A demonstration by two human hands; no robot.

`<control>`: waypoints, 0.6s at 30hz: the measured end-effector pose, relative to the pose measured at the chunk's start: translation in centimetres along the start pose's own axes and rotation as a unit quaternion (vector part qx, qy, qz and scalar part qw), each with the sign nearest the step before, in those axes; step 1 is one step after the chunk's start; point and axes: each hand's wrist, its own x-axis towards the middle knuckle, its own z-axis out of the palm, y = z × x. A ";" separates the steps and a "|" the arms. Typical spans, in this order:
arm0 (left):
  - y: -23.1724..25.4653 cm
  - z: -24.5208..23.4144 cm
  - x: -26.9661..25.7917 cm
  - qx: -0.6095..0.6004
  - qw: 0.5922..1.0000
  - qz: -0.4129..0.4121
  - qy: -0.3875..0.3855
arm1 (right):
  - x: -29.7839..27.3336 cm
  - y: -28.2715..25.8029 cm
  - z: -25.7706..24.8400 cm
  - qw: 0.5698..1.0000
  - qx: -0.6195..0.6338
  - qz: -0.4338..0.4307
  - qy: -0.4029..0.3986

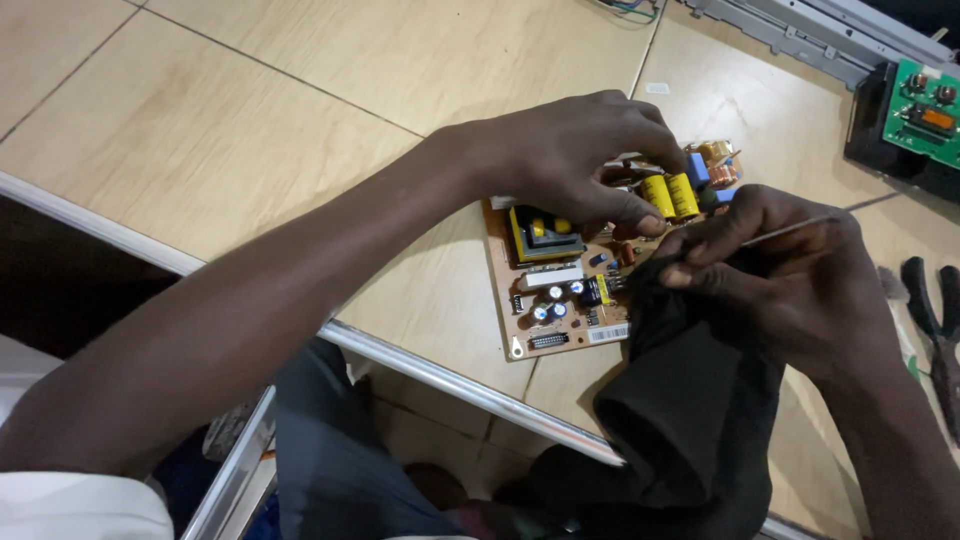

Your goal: The person cleans a circuit board using a black cloth and a metal tool. They wipe the surface of the board and use the tool to scrape or clean specific components while holding the board steady.

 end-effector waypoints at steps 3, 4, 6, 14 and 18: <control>-0.4 0.1 0.1 0.014 0.999 0.038 0.015 | 0.2 0.3 -0.3 0.999 0.026 -0.016 -0.028; -0.3 0.0 0.1 0.014 0.999 0.037 0.014 | 0.1 0.7 -0.5 0.999 0.028 -0.016 -0.028; -0.1 -0.3 -0.1 0.003 1.000 0.028 -0.002 | -0.1 1.3 -0.8 0.999 0.029 -0.023 -0.015; -0.5 0.0 0.0 0.011 0.999 0.045 0.009 | -0.4 0.8 -0.3 1.000 0.024 -0.006 0.001; -0.2 0.0 -0.1 0.008 1.000 0.018 0.003 | -0.4 0.4 0.4 0.999 -0.016 -0.034 0.012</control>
